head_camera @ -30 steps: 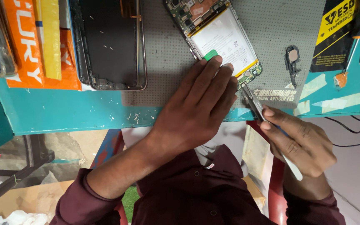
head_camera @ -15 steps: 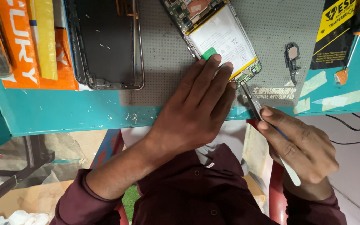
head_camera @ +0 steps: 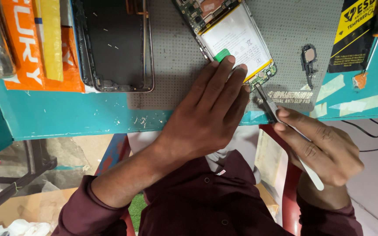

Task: The person disassembles a smartphone by removing the back cover and using a screwdriver to detach internal components. They then reassemble the device by reconnecting the battery and securing the back cover.

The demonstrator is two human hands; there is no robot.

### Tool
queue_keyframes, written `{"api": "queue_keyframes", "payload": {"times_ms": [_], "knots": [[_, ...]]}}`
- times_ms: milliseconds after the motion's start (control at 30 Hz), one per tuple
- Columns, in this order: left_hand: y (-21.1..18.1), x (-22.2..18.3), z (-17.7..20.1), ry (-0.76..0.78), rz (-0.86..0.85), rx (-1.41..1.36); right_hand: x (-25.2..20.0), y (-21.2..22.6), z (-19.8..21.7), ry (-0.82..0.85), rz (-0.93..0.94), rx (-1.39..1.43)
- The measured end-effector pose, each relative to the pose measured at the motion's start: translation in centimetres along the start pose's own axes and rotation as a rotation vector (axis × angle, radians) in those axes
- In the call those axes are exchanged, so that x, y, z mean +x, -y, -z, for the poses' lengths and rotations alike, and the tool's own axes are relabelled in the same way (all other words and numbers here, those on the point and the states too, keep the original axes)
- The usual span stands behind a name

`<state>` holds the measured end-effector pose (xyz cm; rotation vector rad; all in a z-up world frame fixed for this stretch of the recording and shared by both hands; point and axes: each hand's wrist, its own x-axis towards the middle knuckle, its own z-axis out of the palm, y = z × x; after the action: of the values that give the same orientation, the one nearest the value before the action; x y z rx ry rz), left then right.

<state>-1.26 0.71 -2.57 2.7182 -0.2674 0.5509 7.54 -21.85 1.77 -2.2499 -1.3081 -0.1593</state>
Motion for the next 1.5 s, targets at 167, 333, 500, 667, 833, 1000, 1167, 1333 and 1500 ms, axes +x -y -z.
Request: {"api": "queue_keyframes", "payload": {"times_ms": [167, 333, 500, 667, 833, 1000, 1167, 1333, 1500], "knots": [[0.0, 0.0, -0.1, 0.004, 0.001, 0.010, -1.9, -0.9, -1.6, -0.078, 0.001, 0.054], [0.0, 0.1, 0.2, 0.015, 0.011, -0.012, -2.8, -1.6, -2.9, -0.135, -0.054, 0.105], [0.0, 0.3, 0.3, 0.012, 0.005, -0.008, -4.0, -3.3, -3.8, -0.181, 0.023, 0.108], [0.1, 0.1, 0.3, 0.020, -0.005, 0.000, -5.0, -4.4, -4.2, -0.264, 0.021, 0.116], [0.1, 0.2, 0.3, 0.024, -0.013, 0.011, -5.2, -5.3, -3.3, -0.239, 0.005, 0.201], [0.1, 0.3, 0.4, 0.028, -0.016, 0.005, -4.1, -5.9, -3.1, -0.326, -0.039, 0.140], [0.0, 0.4, 0.3, 0.042, -0.018, -0.005, -3.4, -5.0, -2.9, -0.232, -0.019, 0.121], [0.1, 0.7, 0.5, 0.057, -0.030, -0.025, -2.0, -3.1, -2.5, -0.206, -0.016, 0.021], [0.2, 1.1, 1.0, 0.086, -0.036, -0.027, -0.3, -0.5, -2.1, -0.144, -0.051, -0.087]]}}
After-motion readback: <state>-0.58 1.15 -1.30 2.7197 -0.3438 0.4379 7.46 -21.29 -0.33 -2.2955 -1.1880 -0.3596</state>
